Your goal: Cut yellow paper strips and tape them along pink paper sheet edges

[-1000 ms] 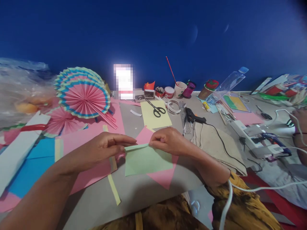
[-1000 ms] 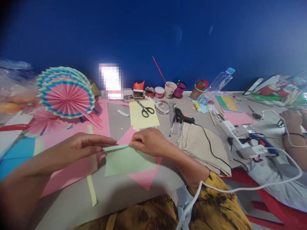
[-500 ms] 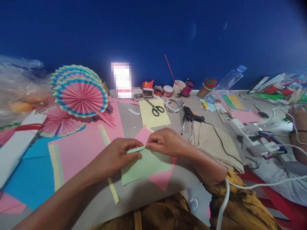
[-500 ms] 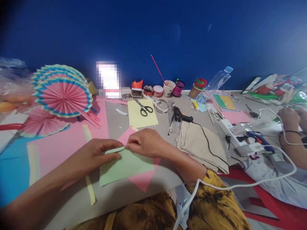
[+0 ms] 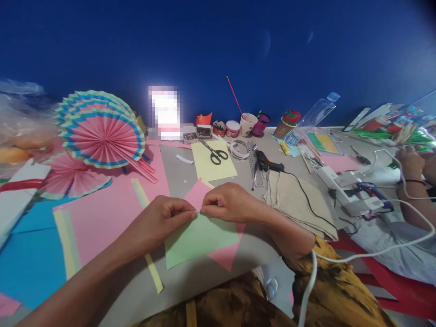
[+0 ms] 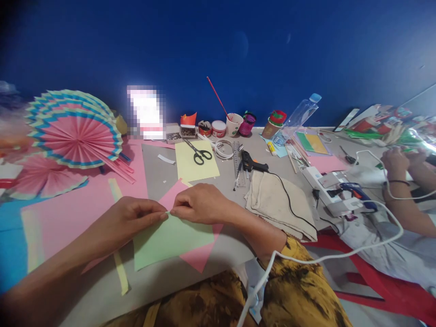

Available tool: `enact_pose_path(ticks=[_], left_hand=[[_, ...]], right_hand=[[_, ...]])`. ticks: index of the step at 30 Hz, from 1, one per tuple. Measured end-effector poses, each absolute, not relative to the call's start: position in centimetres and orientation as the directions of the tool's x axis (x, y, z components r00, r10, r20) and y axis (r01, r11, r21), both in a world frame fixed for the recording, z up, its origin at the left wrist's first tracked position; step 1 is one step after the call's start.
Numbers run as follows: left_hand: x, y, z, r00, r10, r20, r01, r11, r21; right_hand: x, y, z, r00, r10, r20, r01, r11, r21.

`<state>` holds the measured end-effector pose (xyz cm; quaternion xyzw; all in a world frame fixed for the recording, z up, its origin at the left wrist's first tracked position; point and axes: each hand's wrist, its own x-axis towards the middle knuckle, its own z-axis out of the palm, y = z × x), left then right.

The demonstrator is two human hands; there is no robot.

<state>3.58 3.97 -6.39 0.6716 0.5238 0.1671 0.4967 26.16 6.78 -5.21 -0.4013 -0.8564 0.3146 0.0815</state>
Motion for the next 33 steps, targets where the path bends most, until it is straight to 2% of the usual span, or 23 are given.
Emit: enact_pose_path(ticks=[6,9,13,15,20,24,27,30,33], left_hand=[[3.4,4.3,-6.9,0.403,0.842,-0.358,0.493,0.131,0.86],[2.9,4.5,-7.0,0.349,0.852,-0.39,0.469,0.202,0.86],[2.6,4.7,-7.1,0.326,0.856,-0.402,0.453,0.232,0.861],[2.6,4.7,-7.2,0.327,0.858,-0.396,0.464,0.219,0.858],[2.7,4.6,-7.7,0.326,0.867,-0.377,0.503,0.179,0.845],[2.9,4.8,-7.2,0.385,0.837,-0.389,0.495,0.168,0.852],[3.4,4.9,-6.6,0.436,0.833,-0.34,0.505,0.086,0.859],[3.8,4.9,-6.3,0.432,0.846,-0.314,0.531,0.043,0.847],[3.6,4.8,-6.4,0.407,0.85,-0.335,0.546,0.068,0.835]], right_hand=[[26.2,7.1,-5.3,-0.679,0.725,-0.12,0.625,0.484,-0.612],[27.3,8.0,-4.9,-0.651,0.739,-0.176,0.589,0.345,-0.731],[28.4,9.1,-4.6,-0.641,0.732,-0.232,0.453,0.117,-0.884],[28.4,9.2,-4.8,-0.651,0.729,-0.212,0.445,0.14,-0.885],[27.5,8.9,-5.9,-0.716,0.675,-0.176,0.503,0.326,-0.8],[27.2,8.7,-6.2,-0.717,0.679,-0.157,0.504,0.349,-0.79],[26.9,8.3,-6.1,-0.719,0.681,-0.142,0.505,0.37,-0.78],[26.7,8.1,-6.0,-0.718,0.68,-0.148,0.518,0.38,-0.766],[27.1,8.4,-5.9,-0.706,0.69,-0.162,0.547,0.385,-0.743]])
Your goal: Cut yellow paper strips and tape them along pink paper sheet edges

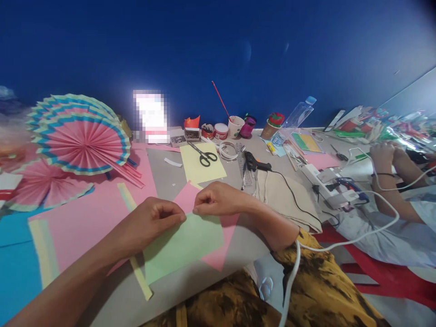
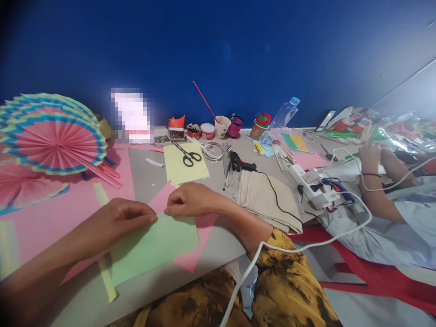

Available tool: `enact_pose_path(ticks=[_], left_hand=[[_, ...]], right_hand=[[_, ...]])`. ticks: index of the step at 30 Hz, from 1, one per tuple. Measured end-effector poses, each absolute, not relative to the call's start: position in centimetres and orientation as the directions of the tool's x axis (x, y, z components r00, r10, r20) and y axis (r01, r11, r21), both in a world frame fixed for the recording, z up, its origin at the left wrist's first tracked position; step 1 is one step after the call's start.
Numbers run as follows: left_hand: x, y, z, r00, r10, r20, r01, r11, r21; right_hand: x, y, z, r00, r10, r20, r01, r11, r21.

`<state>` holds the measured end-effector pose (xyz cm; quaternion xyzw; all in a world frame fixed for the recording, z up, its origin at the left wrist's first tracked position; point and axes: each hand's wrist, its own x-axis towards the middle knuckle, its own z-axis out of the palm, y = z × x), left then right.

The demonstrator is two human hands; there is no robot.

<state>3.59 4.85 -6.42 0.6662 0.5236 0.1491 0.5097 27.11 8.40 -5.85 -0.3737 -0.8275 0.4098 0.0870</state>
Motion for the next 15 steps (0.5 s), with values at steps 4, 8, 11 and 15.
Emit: enact_pose_path(ticks=[4,8,11,15], left_hand=[[2.9,4.8,-6.6,0.352,0.85,-0.393,0.524,0.169,0.835],[2.5,4.8,-6.8,0.33,0.844,-0.422,0.488,0.231,0.842],[2.2,4.8,-6.9,0.316,0.852,-0.418,0.48,0.236,0.845],[2.0,5.0,-7.0,0.3,0.859,-0.415,0.483,0.238,0.842]], right_hand=[[28.6,9.5,-5.3,-0.702,0.688,-0.187,0.572,0.388,-0.723],[30.4,10.6,-4.6,-0.693,0.675,-0.254,0.588,0.325,-0.741],[31.2,11.1,-4.4,-0.63,0.734,-0.252,0.647,0.317,-0.693],[31.2,11.2,-4.6,-0.56,0.814,-0.155,0.588,0.258,-0.767]])
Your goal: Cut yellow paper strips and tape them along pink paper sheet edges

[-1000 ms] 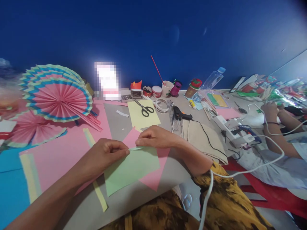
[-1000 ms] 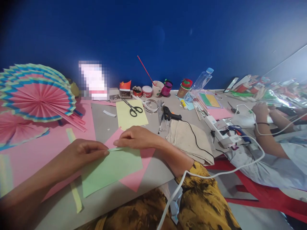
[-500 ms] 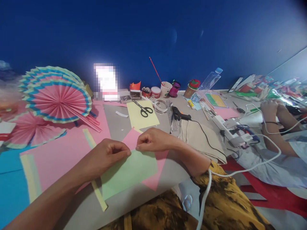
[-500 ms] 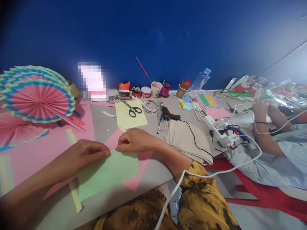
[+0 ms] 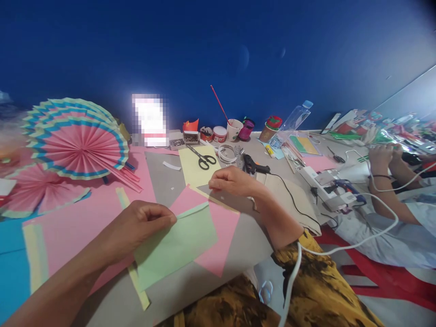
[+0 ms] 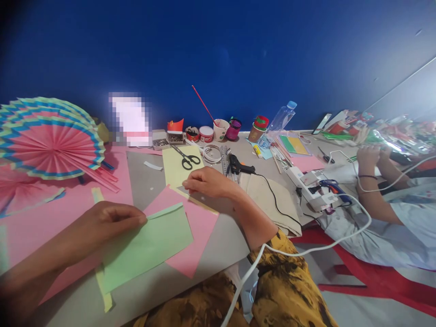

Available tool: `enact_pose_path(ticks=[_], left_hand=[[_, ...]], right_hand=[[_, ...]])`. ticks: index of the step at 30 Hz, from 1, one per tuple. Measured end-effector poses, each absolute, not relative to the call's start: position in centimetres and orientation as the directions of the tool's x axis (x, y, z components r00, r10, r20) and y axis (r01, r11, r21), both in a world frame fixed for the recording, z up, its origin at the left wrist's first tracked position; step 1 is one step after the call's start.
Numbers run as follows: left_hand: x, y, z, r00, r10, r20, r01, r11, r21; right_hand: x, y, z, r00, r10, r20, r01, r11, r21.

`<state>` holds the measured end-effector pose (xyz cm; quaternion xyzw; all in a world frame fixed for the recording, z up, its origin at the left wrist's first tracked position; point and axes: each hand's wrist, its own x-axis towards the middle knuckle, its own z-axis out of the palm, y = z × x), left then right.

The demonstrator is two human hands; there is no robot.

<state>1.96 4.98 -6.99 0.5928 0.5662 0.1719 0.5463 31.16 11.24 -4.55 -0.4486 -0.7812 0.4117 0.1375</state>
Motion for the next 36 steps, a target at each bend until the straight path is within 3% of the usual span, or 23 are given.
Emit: enact_pose_path(ticks=[6,13,18,26,29,34,36], left_hand=[[2.4,4.9,-6.9,0.28,0.864,-0.418,0.51,0.235,0.827],[3.7,4.7,-7.2,0.336,0.894,-0.298,0.542,0.075,0.837],[4.1,4.4,-7.1,0.316,0.89,-0.329,0.568,0.1,0.817],[-0.1,5.6,-6.1,0.383,0.827,-0.412,0.582,0.13,0.803],[-1.8,6.4,-5.5,0.339,0.871,-0.357,0.607,0.088,0.79],[-0.9,6.4,-5.7,0.137,0.959,-0.25,0.36,0.187,0.914],[0.1,6.0,-5.9,0.143,0.96,-0.24,0.277,0.194,0.941]], right_hand=[[29.0,9.9,-5.4,-0.698,0.695,-0.176,0.493,0.288,-0.821],[27.0,8.8,-7.0,-0.743,0.661,-0.108,0.476,0.408,-0.779],[26.9,8.4,-6.7,-0.702,0.706,-0.096,0.541,0.441,-0.716],[31.1,10.5,-5.2,-0.641,0.732,-0.232,0.529,0.201,-0.825],[32.9,11.4,-5.0,-0.56,0.788,-0.256,0.53,0.103,-0.842],[33.3,11.5,-5.1,-0.535,0.804,-0.258,0.465,0.025,-0.885],[33.0,11.3,-5.1,-0.547,0.796,-0.261,0.443,0.011,-0.896]])
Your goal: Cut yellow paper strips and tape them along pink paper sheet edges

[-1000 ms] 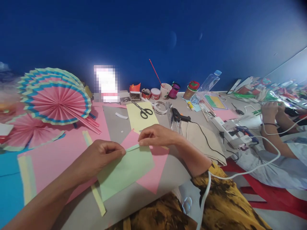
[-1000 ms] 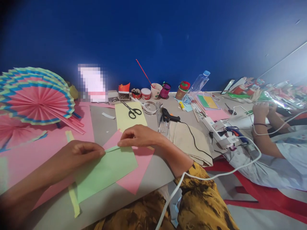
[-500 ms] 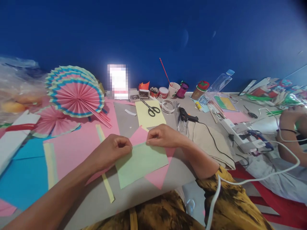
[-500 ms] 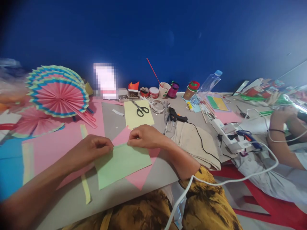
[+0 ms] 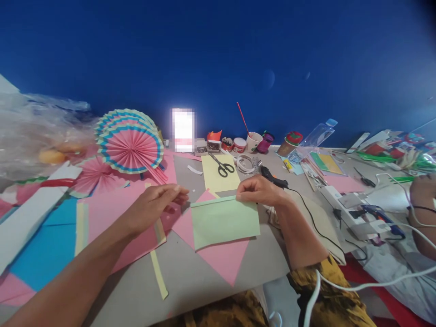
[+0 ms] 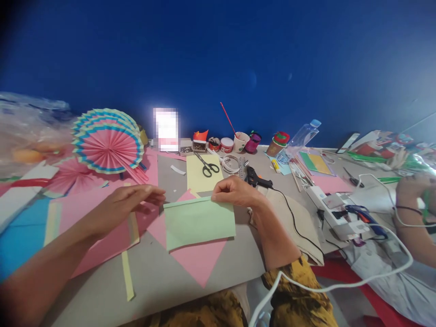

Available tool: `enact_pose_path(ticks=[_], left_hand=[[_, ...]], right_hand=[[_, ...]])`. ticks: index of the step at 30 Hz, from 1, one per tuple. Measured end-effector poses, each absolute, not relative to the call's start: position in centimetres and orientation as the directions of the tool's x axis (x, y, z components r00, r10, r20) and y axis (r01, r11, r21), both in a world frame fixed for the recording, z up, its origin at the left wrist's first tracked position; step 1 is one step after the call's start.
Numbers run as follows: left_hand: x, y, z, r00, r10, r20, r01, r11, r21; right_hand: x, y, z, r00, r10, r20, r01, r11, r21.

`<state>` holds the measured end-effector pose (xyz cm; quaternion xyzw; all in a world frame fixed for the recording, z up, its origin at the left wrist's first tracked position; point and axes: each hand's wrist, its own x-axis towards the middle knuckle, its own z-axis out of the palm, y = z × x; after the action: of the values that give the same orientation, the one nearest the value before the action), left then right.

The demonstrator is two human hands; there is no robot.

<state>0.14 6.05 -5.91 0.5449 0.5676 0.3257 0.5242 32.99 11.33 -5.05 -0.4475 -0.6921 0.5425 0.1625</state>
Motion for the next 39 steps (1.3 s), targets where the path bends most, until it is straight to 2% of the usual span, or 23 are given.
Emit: enact_pose_path(ticks=[4,10,18,21,26,30,33,36,39], left_hand=[[1.7,5.4,-6.2,0.286,0.919,-0.27,0.252,0.2,0.947],[2.2,5.0,-6.8,0.247,0.915,-0.319,0.231,0.264,0.936],[1.5,4.9,-6.0,0.413,0.829,-0.378,0.176,0.334,0.926],[1.7,4.9,-6.2,0.382,0.844,-0.377,0.184,0.331,0.926],[2.7,4.6,-6.7,0.217,0.928,-0.301,0.4,0.197,0.895],[3.3,4.2,-6.4,0.163,0.959,-0.233,0.46,0.135,0.878],[3.8,3.8,-6.1,0.178,0.97,-0.168,0.523,0.051,0.851],[4.4,3.3,-5.9,0.213,0.971,-0.111,0.564,-0.03,0.825],[4.6,3.2,-6.2,0.243,0.965,-0.097,0.585,-0.066,0.808]], right_hand=[[32.4,11.1,-4.9,-0.534,0.805,-0.258,0.432,-0.003,-0.902],[32.5,11.0,-5.0,-0.537,0.793,-0.286,0.467,-0.003,-0.884],[32.2,10.9,-4.9,-0.54,0.794,-0.279,0.481,0.019,-0.876],[31.2,10.4,-4.9,-0.553,0.791,-0.262,0.486,0.052,-0.872],[29.6,9.5,-5.3,-0.622,0.751,-0.22,0.496,0.161,-0.853],[28.5,8.9,-5.3,-0.592,0.804,-0.053,0.591,0.388,-0.707],[26.7,7.9,-4.9,-0.633,0.772,0.058,0.624,0.553,-0.552],[24.7,6.9,-4.4,-0.695,0.719,0.007,0.659,0.64,-0.395],[23.7,6.4,-4.5,-0.68,0.728,-0.085,0.711,0.627,-0.32]])
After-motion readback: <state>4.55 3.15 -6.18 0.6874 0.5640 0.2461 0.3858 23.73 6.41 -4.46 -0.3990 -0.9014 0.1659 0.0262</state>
